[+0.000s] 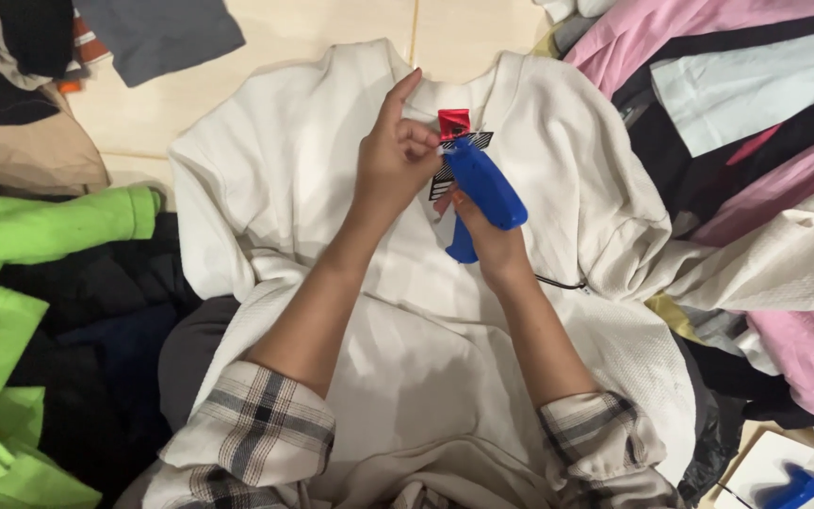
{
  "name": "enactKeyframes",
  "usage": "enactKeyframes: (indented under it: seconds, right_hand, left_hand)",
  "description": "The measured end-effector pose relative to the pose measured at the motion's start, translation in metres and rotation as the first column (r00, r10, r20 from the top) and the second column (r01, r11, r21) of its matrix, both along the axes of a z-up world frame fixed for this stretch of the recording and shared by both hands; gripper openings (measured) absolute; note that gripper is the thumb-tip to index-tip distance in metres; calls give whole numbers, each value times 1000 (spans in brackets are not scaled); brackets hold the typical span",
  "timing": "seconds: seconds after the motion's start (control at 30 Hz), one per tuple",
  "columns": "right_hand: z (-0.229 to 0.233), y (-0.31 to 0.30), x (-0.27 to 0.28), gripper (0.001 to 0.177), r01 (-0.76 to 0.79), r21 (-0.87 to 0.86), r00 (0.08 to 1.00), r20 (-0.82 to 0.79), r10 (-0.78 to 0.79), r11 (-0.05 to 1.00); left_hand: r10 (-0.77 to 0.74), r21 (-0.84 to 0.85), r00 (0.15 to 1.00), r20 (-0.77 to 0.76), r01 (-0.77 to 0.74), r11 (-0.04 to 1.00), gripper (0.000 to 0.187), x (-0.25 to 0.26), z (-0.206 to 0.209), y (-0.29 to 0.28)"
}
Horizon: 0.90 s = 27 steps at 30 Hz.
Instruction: The person is using a blue tagging gun to attach labels to various items of clothing and then sorting them into piles on the floor.
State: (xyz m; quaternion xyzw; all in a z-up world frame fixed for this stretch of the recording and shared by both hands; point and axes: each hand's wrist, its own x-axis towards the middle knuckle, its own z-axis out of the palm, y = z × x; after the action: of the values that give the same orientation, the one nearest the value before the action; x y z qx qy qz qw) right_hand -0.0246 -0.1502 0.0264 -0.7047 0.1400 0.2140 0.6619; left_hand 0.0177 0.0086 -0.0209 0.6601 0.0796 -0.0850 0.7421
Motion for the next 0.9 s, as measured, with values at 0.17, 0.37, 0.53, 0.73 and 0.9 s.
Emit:
enactKeyframes:
  seconds: [0.17,0.37,0.53,0.73,0.9]
  right_hand:
    - [-6,11,-5,15,155,-167,986,-26,-162,974]
    - [-3,15,-2,20,224,-231,949,-169,-266,947]
    - [-6,4,-5,18,116,-99,993,-21,-118,988]
    - [15,8,-3,19,114,-72,989,-84,-120,991]
    - [28,8,-6,17,154,-25,981,-112,-156,988]
  left_hand:
    - [27,61,996,-87,-22,998,80,2,10,-3]
    - [26,13,997,-72,-25,1000,69,2,7,-2]
    - [60,29,998,-34,-59,998,65,3,7,-2]
    - [106,34,993,-42,-104,994,62,4,5,-2]
    - [147,30,988,-44,-146,989,64,4,-4,-1]
